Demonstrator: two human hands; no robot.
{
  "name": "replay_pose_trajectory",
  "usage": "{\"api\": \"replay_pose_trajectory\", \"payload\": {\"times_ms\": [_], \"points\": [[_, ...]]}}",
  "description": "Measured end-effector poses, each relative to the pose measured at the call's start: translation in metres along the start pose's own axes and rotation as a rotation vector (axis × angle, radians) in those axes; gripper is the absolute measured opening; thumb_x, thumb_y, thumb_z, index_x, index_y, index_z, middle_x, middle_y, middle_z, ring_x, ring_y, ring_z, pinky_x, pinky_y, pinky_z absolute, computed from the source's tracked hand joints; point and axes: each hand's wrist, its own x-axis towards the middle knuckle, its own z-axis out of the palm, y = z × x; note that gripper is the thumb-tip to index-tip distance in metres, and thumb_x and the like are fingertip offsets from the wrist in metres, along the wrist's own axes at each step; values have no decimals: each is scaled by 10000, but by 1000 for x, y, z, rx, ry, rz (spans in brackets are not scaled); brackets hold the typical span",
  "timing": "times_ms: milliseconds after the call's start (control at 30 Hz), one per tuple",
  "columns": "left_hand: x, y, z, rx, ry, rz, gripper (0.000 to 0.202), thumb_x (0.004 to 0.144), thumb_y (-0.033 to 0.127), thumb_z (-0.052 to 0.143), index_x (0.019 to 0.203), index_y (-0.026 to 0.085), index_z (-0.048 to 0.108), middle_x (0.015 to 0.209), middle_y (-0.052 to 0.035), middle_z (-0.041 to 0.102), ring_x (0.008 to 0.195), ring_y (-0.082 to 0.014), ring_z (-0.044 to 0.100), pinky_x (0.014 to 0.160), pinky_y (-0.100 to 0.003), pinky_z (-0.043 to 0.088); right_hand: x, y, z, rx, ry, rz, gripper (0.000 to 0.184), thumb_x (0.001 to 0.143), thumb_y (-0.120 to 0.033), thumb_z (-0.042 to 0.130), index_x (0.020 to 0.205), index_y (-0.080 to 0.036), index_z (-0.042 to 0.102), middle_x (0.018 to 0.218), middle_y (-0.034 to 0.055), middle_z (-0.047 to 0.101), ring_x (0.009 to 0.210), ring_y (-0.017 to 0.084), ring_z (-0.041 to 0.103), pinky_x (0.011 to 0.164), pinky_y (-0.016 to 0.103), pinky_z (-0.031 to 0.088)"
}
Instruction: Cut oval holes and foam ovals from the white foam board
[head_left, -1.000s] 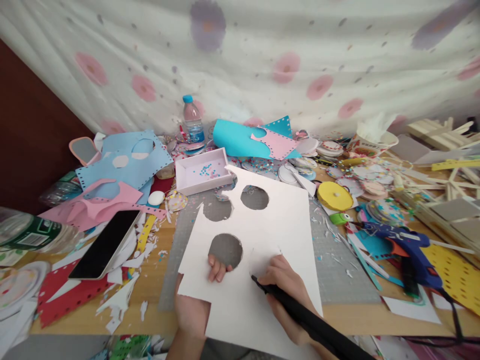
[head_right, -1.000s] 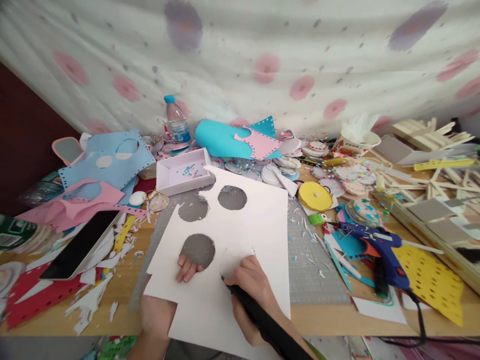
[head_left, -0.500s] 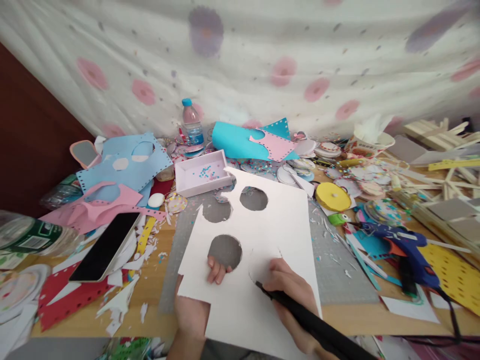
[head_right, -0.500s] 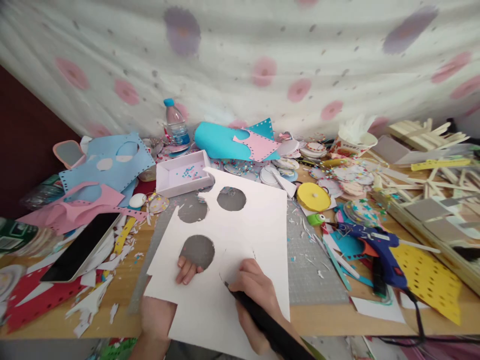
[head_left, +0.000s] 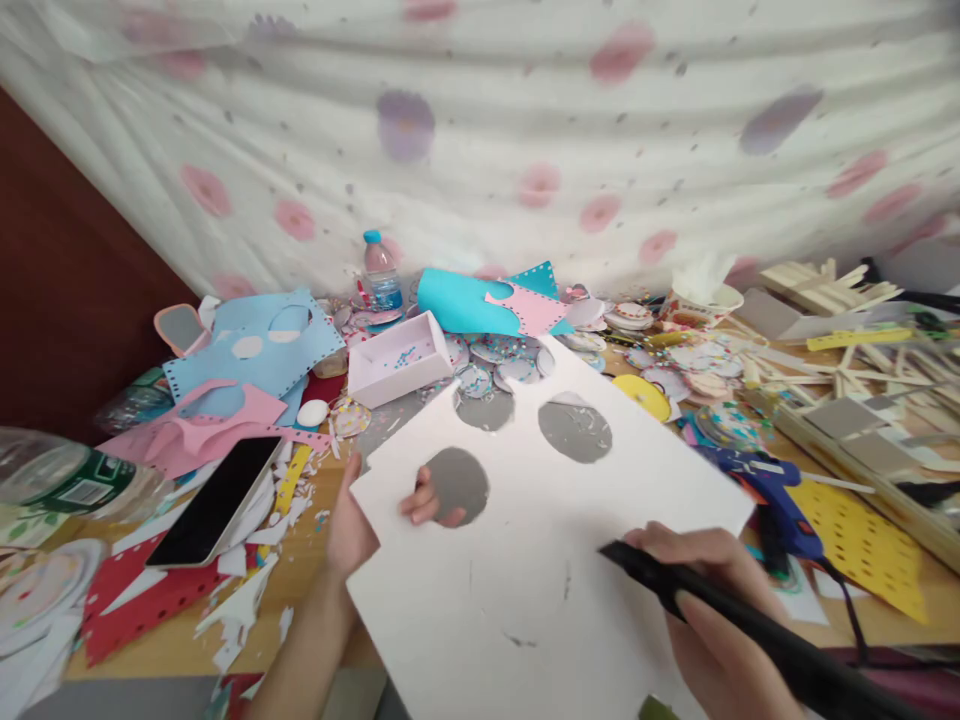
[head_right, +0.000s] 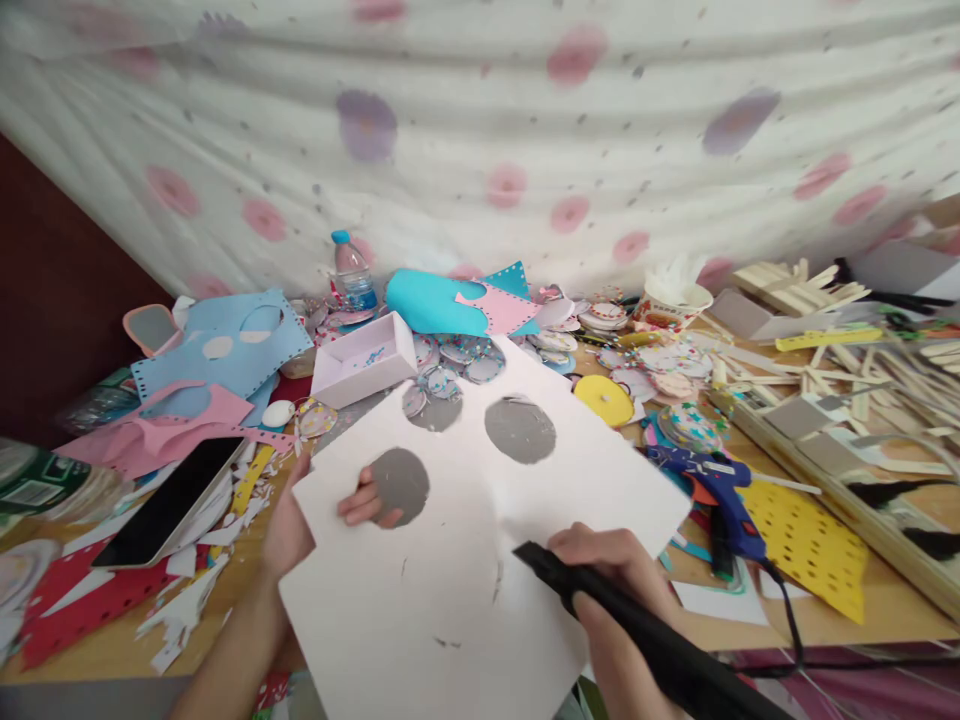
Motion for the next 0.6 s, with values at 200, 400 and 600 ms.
{"api": "replay_pose_trajectory", "payload": {"times_ms": [200, 400, 600], "points": [[36, -1, 2, 9, -61, -21, 383, 793, 553, 551, 837, 173, 530, 601, 23, 464, 536, -165, 511, 629, -348, 486, 0, 11, 34, -242, -180, 161, 120, 924, -354, 538, 960, -257, 599, 789, 9, 628, 698, 180, 601, 615, 268, 492], [53, -8, 3, -23, -86, -63, 215, 749, 374, 533, 826, 174, 510, 571, 43, 387, 468, -128, 433, 559, -301, 449, 11, 21, 71, -220, -305, 262, 149, 924, -315, 496, 1009, -272, 610, 943, 15, 675, 890, 202, 624, 736, 287, 497], [59, -9, -3, -78, -105, -129, 206, 706, 333, 530, 815, 160, 502, 557, 51, 340, 463, -115, 409, 519, -265, 404, 8, 36, 92, -243, -248, 318, 148, 888, -271, 475, 898, -232, 617, 770, 14, 665, 688, 182, 613, 594, 260, 484]]}}
